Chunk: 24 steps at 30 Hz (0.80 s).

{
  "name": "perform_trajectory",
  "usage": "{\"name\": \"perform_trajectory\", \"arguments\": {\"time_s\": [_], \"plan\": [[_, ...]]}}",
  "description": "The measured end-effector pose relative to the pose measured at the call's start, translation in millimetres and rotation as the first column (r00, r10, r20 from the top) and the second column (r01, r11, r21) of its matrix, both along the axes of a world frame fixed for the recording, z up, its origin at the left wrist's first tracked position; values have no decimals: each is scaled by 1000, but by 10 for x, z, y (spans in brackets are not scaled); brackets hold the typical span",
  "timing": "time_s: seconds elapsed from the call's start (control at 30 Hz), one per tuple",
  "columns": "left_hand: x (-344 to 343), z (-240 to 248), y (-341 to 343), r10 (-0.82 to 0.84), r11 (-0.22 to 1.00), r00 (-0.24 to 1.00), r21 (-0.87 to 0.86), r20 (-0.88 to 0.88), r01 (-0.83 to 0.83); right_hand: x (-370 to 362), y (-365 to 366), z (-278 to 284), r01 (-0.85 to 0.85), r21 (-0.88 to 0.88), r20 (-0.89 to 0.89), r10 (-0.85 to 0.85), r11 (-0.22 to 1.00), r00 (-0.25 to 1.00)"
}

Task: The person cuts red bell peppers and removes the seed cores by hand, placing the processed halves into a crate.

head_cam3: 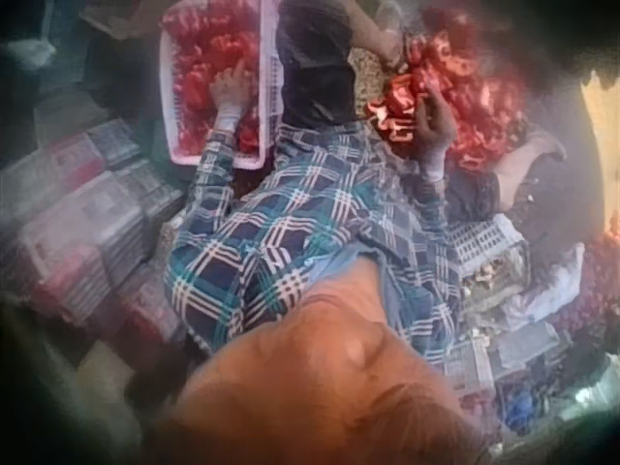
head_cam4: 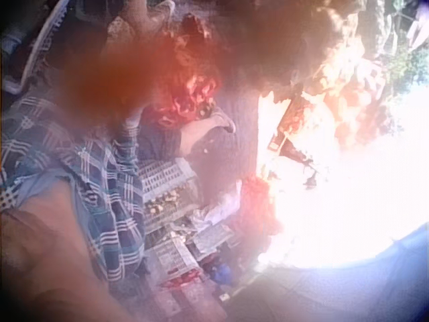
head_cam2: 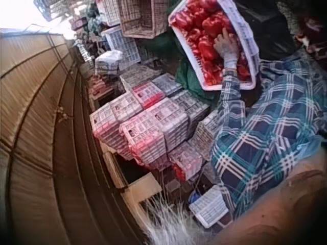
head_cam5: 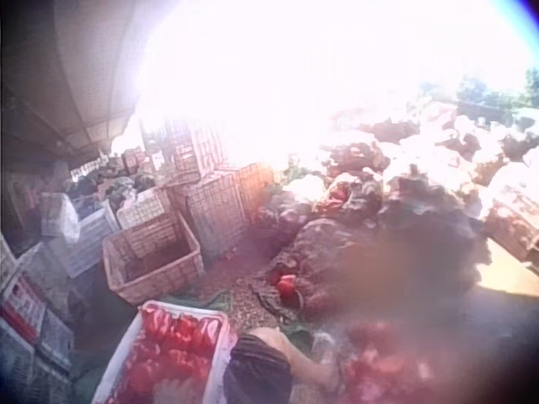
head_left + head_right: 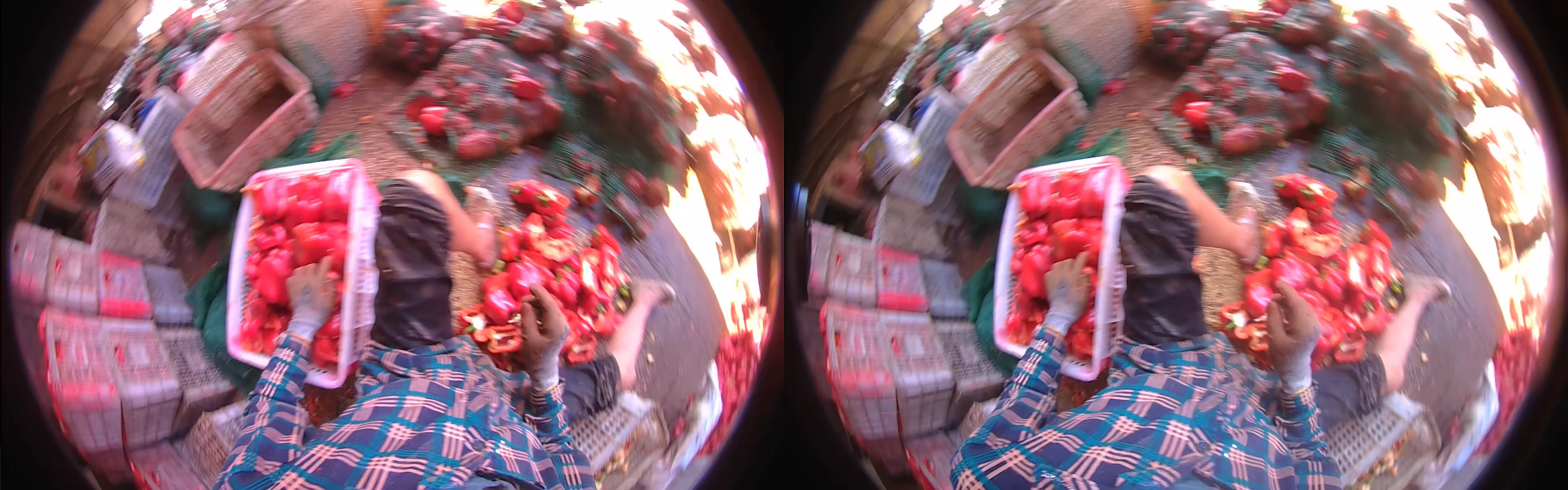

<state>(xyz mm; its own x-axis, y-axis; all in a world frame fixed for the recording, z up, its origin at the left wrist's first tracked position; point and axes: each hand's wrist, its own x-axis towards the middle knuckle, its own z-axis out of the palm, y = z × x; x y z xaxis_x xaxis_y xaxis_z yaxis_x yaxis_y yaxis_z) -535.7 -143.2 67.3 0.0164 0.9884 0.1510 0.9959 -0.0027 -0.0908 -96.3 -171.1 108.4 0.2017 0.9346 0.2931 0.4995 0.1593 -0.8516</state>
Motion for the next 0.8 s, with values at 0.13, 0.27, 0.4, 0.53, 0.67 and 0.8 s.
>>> {"name": "perform_trajectory", "arguments": {"time_s": [0.13, 0.27, 0.4, 0.53, 0.67, 0.8], "plan": [[52, -306, -40, 170, 985, 973, 8, -157, -171, 744, -542, 248, 370, 210, 205, -411, 905, 888], [4, -403, -76, 178, 984, 972, 36, -151, -175, 1812, -1709, 374, 844, 228, 447, -822, 486, 353], [24, -27, 103, 133, 987, 988, -78, -73, -138, 2547, -3250, 185, 987, 92, 810, -586, 134, 4], [429, 709, 347, 25, 994, 984, 101, 178, -44, 2398, -2713, 351, 919, 81, 794, -583, 385, 174], [1285, 1283, 463, -209, 974, 544, 225, 813, 38, 1754, -1250, 573, 668, -190, 532, -496, 720, 686], [2432, 1251, 453, 9, 931, 5, -10, 1000, 366, 1398, -343, -324, 252, -493, 491, 27, 833, 871]]}}
